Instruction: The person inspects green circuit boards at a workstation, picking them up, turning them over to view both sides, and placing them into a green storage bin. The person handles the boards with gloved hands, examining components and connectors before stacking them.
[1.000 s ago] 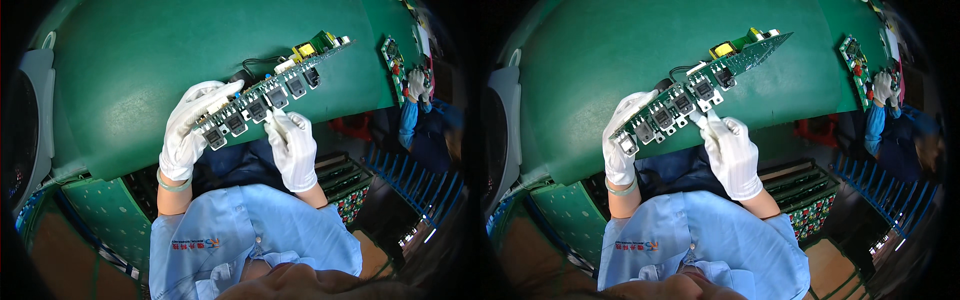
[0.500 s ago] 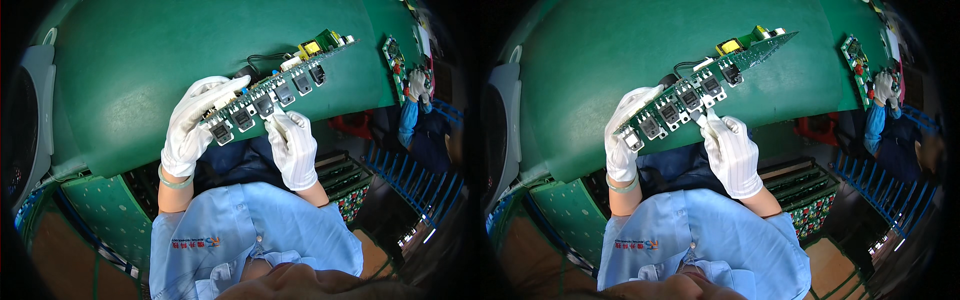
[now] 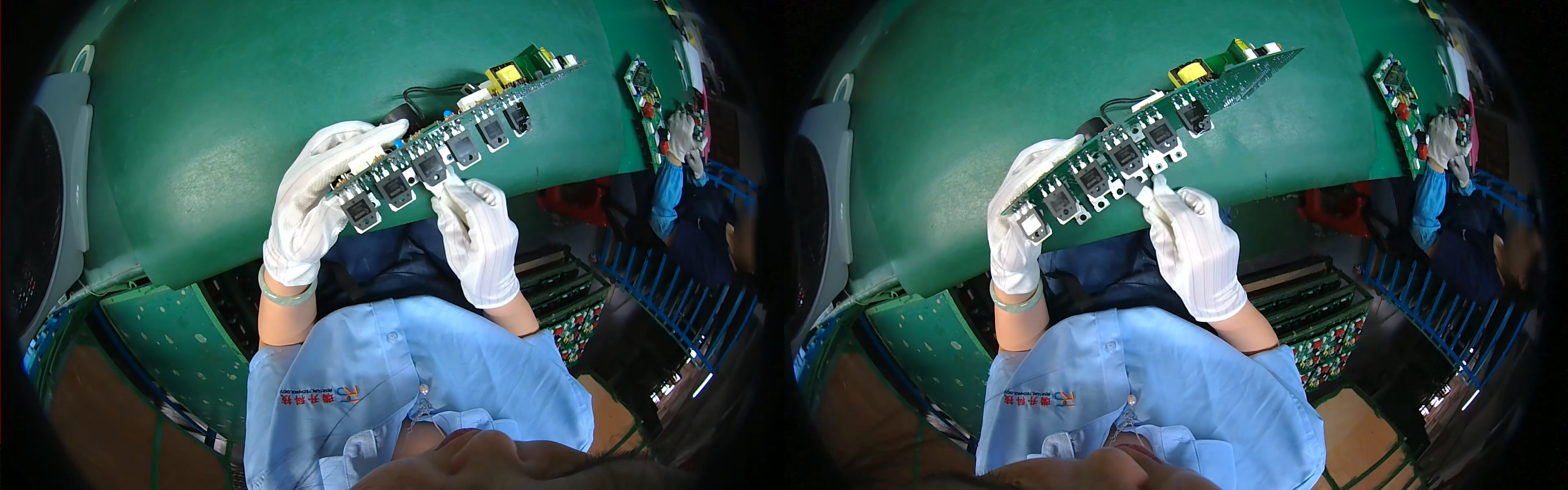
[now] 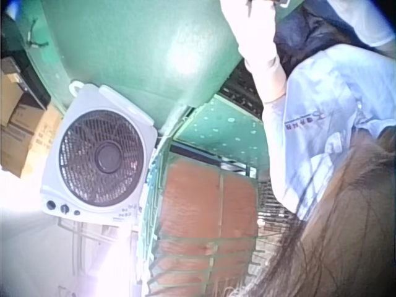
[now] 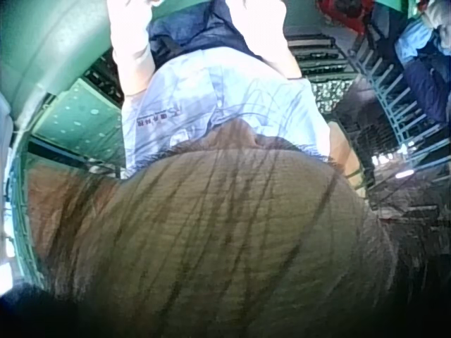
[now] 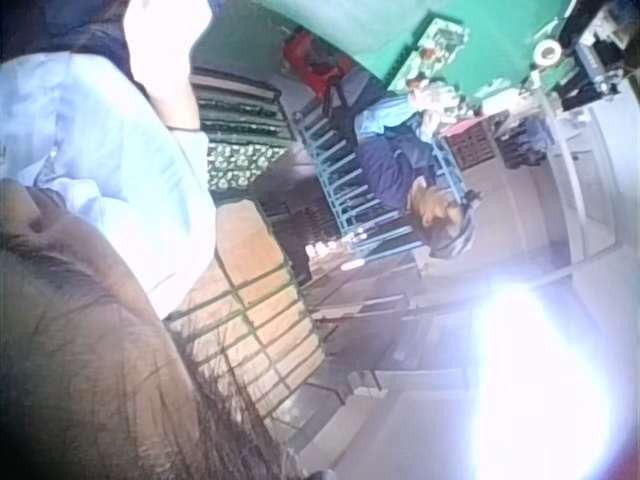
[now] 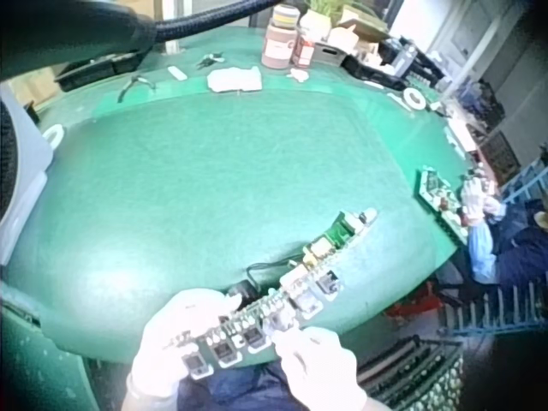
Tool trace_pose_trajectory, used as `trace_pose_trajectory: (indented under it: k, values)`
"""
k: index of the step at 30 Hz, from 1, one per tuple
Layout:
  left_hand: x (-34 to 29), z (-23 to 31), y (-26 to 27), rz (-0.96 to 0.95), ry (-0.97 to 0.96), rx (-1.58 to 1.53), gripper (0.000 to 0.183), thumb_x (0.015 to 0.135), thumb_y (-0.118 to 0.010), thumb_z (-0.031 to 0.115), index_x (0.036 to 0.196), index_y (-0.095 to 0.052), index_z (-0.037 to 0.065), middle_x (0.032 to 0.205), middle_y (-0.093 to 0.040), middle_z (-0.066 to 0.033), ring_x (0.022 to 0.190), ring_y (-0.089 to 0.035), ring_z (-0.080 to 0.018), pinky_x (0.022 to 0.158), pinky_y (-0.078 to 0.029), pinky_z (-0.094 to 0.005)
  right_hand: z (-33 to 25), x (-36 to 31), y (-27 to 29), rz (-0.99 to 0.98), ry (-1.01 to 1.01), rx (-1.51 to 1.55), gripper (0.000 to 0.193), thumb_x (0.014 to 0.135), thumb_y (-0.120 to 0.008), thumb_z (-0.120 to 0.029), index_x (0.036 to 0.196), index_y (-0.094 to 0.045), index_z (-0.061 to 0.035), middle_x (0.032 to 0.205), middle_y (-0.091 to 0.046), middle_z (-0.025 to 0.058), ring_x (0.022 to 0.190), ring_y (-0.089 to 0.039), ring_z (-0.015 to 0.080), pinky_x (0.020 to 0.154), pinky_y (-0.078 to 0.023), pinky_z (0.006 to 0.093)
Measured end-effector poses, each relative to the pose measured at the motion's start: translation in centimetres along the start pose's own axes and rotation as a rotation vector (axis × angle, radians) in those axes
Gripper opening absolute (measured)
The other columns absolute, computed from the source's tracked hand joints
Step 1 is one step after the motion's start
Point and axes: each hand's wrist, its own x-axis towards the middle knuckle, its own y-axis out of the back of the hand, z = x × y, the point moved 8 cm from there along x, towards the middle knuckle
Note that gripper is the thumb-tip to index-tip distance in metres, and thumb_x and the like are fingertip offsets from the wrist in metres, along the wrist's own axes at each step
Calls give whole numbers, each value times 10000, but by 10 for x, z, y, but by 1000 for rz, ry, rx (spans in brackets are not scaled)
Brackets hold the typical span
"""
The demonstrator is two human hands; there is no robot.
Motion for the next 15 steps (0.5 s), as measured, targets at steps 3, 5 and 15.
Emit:
trace_pose_trajectory:
  k: [3, 5, 15]
  values:
    - [0, 1, 1, 10, 2, 1, 757, 882, -468, 628, 1184, -622, -48, 1247, -620, -167, 1121, -543, -323, 994, -405, -431, 7, 2, 2, 20, -10, -17, 253, 813, -673, -43, 1058, -639, 9, 1004, -666, 145, 922, -615, 350, 787, -518, 384]
    - [-1, 0, 1, 16, 7, 0, 763, 877, -470, 633, 1180, -623, -51, 1248, -619, -169, 1121, -542, -321, 995, -405, -430, 10, 4, 5, 45, -1, -24, 262, 813, -686, -44, 1064, -638, 12, 989, -667, 149, 912, -618, 345, 791, -517, 382]
    - [0, 1, -1, 25, 34, 26, 828, 862, -458, 666, 1195, -612, -77, 1196, -637, -167, 1102, -543, -307, 959, -417, -417, 27, 14, 37, 203, -15, -130, 276, 760, -764, -29, 1012, -660, 18, 933, -653, 158, 885, -607, 317, 779, -494, 381]
